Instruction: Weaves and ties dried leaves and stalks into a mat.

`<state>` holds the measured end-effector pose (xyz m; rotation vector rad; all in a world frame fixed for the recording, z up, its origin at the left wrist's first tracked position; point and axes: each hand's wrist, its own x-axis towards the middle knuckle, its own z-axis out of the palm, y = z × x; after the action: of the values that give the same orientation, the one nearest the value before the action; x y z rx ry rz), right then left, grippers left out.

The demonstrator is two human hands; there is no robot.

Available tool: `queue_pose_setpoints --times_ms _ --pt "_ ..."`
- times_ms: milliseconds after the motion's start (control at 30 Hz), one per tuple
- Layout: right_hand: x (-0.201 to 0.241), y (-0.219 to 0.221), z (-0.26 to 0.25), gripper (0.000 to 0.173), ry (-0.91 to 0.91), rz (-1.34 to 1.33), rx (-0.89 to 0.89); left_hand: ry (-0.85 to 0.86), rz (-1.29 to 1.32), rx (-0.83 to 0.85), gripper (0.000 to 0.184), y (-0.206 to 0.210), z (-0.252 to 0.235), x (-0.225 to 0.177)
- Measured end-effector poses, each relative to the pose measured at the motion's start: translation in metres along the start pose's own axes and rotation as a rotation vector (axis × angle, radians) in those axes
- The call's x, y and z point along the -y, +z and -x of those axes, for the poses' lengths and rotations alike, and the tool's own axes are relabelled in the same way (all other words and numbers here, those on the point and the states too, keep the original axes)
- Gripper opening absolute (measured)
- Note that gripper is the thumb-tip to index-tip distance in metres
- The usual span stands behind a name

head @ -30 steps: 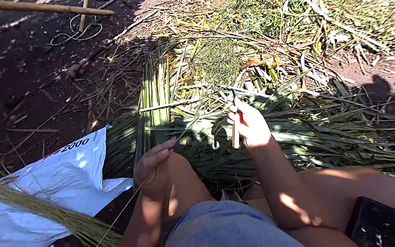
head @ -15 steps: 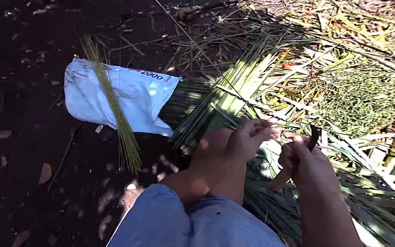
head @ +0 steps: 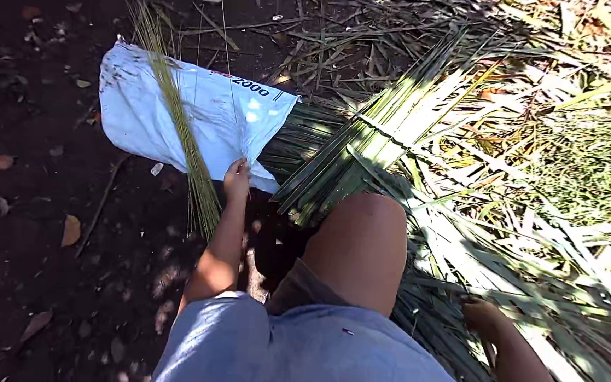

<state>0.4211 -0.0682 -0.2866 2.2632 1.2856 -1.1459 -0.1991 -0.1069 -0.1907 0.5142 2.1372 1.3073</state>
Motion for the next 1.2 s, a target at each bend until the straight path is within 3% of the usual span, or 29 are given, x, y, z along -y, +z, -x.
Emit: queue_pose_setpoints --times_ms 100,200,267,333,400,467,533,600,733,967,1200 --pt "0.005 0.004 0.02 0.051 0.023 -0.116 -0.029 -0.045 -0.243 -0.1 0.037 -0.038 -0.026 0.019" --pt "0.001 0.001 0.023 0.041 0.023 -0.131 -0.052 -0.14 -0.497 -0.238 0.041 -0.07 -0.049 0.019" --pt "0.003 -0.001 0.024 0.033 0.052 -0.186 -0.064 -0.192 -0.59 -0.322 0.053 -0.078 -0.057 0.015" --pt "0.014 0.001 0.034 0.036 0.069 -0.306 -0.052 -0.125 -0.613 -0.336 0.055 -0.067 -0.056 0.011" --pt "0.026 0.007 0.046 0.045 0.078 -0.348 -0.031 0.047 -0.589 -0.244 0.046 -0.036 -0.042 0.019" --pt "0.03 0.015 0.048 0.045 0.069 -0.334 -0.022 0.203 -0.619 -0.039 0.039 0.007 -0.026 0.036" --pt "0.027 0.026 0.041 0.038 0.079 -0.333 -0.027 0.167 -0.737 0.215 0.038 0.052 -0.014 0.053" --pt "0.024 0.034 0.038 0.037 0.076 -0.313 -0.015 0.066 -0.803 0.354 0.042 0.089 -0.007 0.07" --pt "0.025 0.04 0.042 0.035 0.045 -0.242 0.02 0.075 -0.898 0.371 0.046 0.126 -0.018 0.103" --pt "0.016 0.044 0.042 0.034 0.04 -0.331 0.015 -0.023 -1.111 0.523 0.043 0.138 -0.031 0.079" --pt "0.026 0.038 0.039 0.036 -0.018 -0.382 0.0 0.07 -1.025 0.341 0.038 0.115 -0.018 0.041"
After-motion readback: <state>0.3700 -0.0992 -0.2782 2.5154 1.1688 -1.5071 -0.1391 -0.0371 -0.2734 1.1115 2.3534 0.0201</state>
